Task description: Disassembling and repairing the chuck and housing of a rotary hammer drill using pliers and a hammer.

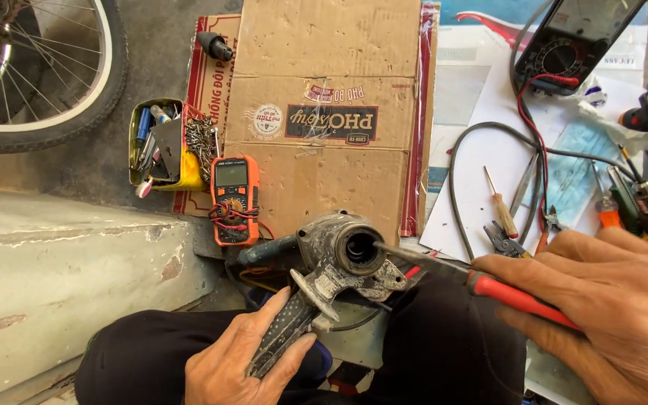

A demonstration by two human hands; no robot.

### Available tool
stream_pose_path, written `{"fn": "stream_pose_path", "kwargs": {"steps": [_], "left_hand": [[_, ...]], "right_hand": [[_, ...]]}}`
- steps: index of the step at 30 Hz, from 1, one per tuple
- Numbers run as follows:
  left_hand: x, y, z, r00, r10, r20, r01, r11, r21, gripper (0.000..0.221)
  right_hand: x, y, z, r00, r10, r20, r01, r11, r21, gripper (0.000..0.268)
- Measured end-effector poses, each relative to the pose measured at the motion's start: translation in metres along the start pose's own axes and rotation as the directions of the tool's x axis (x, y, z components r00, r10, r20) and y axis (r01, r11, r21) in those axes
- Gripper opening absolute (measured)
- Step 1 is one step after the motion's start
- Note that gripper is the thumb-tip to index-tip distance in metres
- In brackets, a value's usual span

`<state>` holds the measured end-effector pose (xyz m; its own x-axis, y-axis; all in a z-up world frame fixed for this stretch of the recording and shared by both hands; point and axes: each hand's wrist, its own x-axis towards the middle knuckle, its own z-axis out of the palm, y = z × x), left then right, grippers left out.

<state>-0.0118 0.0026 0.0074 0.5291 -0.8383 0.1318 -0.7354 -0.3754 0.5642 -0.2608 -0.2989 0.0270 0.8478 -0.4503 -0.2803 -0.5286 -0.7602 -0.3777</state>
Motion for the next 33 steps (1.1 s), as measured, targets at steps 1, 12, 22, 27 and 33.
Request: {"fn": "stream_pose_path", "kwargs": {"steps": [1,12,22,27,33], "left_hand": [[-0.002,-0.002,0.001,1.000,-0.013,0.007,0.013,1.000,0.026,0.064],[-0.005,-0.007,0.003,0.989,-0.144,0.040,0.144,0.989,0.020,0.068],[-0.002,-0.009,0.005,1.000,0.014,-0.001,-0.014,0.995,0.099,0.064],[-0.002,-0.011,0.004,1.000,0.004,0.018,-0.005,0.996,0.086,0.066],[-0.001,-0.013,0.005,1.000,0.005,0.029,-0.007,0.997,0.077,0.067]], "right_hand": [[0.005,0.001,-0.003,0.997,-0.050,0.051,0.055,0.994,-0.098,0.055],[0.032,-0.006,0.008,0.938,-0.301,0.171,0.345,0.850,-0.399,0.071],[0.063,-0.064,-0.038,0.845,-0.521,0.123,0.495,0.673,-0.549,0.067],[0.075,-0.085,-0.046,0.817,-0.459,0.348,0.576,0.652,-0.493,0.035],[0.072,-0.087,-0.041,0.802,-0.382,0.460,0.586,0.653,-0.479,0.031]]}}
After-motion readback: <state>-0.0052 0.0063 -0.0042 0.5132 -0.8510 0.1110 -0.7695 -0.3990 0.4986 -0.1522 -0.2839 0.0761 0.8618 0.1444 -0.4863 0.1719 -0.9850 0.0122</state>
